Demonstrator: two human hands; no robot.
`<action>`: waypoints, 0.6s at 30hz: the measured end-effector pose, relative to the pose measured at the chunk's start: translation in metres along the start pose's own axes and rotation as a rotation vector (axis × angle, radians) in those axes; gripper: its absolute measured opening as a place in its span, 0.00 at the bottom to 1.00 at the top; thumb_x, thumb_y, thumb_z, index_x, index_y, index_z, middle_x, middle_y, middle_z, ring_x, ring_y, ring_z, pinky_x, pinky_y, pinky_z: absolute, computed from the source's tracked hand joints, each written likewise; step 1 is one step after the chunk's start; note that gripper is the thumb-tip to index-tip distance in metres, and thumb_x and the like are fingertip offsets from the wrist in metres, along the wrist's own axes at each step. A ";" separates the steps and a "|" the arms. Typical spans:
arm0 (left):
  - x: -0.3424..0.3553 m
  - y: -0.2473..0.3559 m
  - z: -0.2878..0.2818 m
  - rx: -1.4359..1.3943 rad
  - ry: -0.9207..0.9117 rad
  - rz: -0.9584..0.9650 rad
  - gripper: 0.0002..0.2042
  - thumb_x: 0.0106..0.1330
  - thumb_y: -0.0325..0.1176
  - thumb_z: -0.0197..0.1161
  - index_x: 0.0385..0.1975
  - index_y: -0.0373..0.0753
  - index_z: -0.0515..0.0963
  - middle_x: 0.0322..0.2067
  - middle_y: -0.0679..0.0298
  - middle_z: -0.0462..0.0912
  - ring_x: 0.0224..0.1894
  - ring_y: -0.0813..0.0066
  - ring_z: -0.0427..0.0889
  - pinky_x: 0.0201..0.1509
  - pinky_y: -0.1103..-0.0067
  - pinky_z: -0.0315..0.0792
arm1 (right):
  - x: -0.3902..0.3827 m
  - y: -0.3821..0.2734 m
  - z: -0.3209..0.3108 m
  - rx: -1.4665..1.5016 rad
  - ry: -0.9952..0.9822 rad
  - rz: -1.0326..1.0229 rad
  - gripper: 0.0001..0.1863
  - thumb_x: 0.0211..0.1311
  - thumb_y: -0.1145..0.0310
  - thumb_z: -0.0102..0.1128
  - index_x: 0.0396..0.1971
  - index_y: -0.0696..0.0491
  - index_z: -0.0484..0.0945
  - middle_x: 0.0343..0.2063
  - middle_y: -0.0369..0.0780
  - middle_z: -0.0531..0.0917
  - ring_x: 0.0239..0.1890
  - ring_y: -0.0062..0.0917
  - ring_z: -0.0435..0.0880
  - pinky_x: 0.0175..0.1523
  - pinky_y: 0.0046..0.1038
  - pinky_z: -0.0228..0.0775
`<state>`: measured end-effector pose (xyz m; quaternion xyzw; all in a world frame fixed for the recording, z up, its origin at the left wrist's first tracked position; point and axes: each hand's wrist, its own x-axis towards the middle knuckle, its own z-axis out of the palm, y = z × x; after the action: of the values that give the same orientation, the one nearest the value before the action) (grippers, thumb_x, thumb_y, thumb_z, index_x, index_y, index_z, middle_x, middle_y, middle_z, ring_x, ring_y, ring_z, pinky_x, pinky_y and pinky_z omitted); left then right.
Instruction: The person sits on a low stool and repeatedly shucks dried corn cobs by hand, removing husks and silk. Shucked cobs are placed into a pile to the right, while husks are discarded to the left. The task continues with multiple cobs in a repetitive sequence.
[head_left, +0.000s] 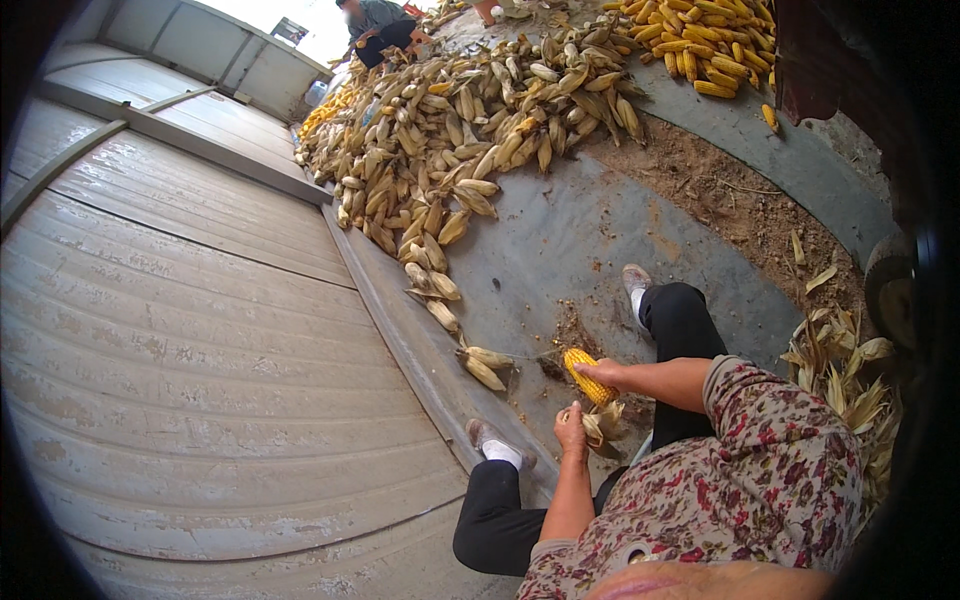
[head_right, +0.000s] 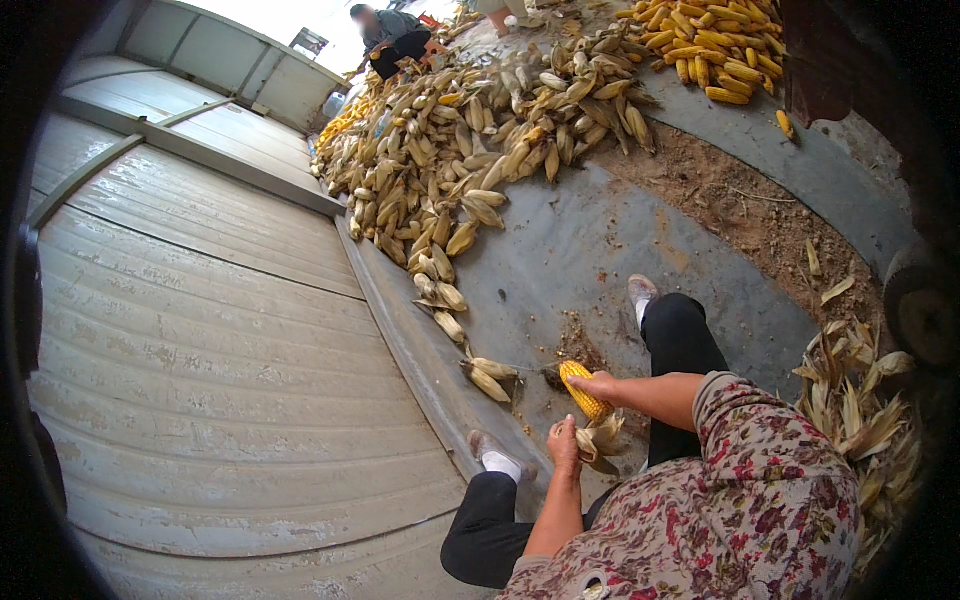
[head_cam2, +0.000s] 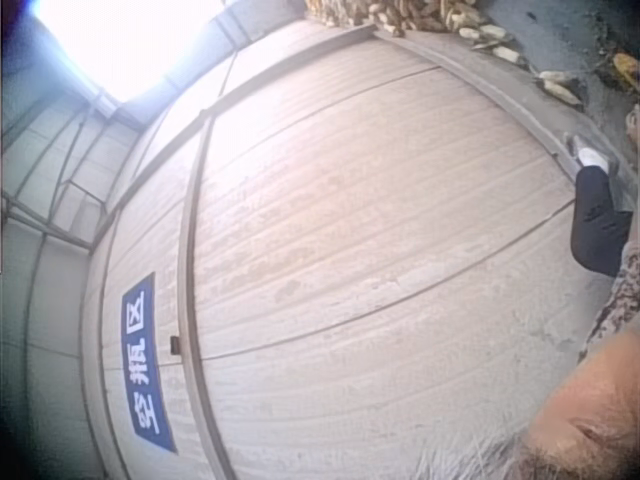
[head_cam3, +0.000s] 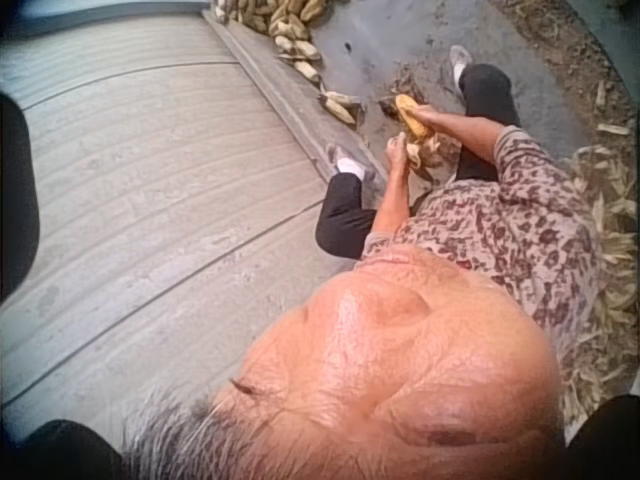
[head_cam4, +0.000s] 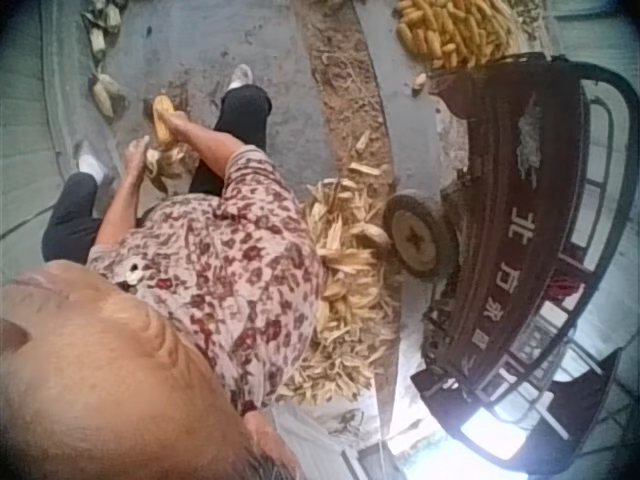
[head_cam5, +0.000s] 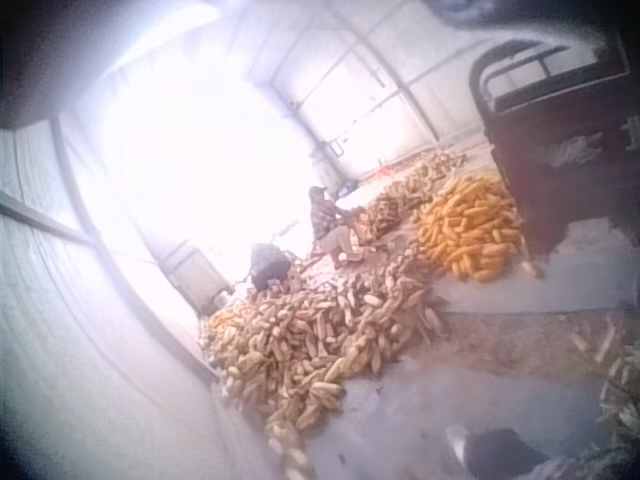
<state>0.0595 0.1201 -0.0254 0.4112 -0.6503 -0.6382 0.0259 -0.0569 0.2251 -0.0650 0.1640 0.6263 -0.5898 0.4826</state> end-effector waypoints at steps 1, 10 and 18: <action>-0.001 0.002 0.000 0.001 -0.008 -0.008 0.12 0.58 0.38 0.63 0.28 0.34 0.74 0.23 0.66 0.75 0.24 0.80 0.72 0.29 0.81 0.69 | 0.000 0.000 -0.001 -0.017 0.010 0.012 0.35 0.50 0.38 0.56 0.37 0.61 0.75 0.28 0.40 0.79 0.26 0.26 0.78 0.30 0.29 0.69; 0.011 -0.015 -0.004 -0.022 -0.013 -0.044 0.14 0.56 0.39 0.64 0.31 0.33 0.74 0.26 0.65 0.77 0.26 0.79 0.73 0.31 0.80 0.70 | -0.010 -0.005 -0.003 -0.024 0.001 0.010 0.39 0.47 0.37 0.57 0.39 0.64 0.75 0.31 0.44 0.79 0.29 0.28 0.79 0.32 0.31 0.69; 0.008 -0.013 -0.003 -0.040 -0.023 -0.063 0.14 0.56 0.38 0.64 0.32 0.33 0.74 0.26 0.65 0.76 0.26 0.79 0.73 0.31 0.80 0.70 | 0.003 0.002 -0.004 -0.047 0.006 -0.014 0.42 0.46 0.36 0.58 0.40 0.66 0.74 0.33 0.45 0.79 0.31 0.30 0.79 0.34 0.32 0.70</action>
<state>0.0624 0.1148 -0.0402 0.4236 -0.6244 -0.6562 0.0064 -0.0583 0.2278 -0.0687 0.1498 0.6426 -0.5778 0.4804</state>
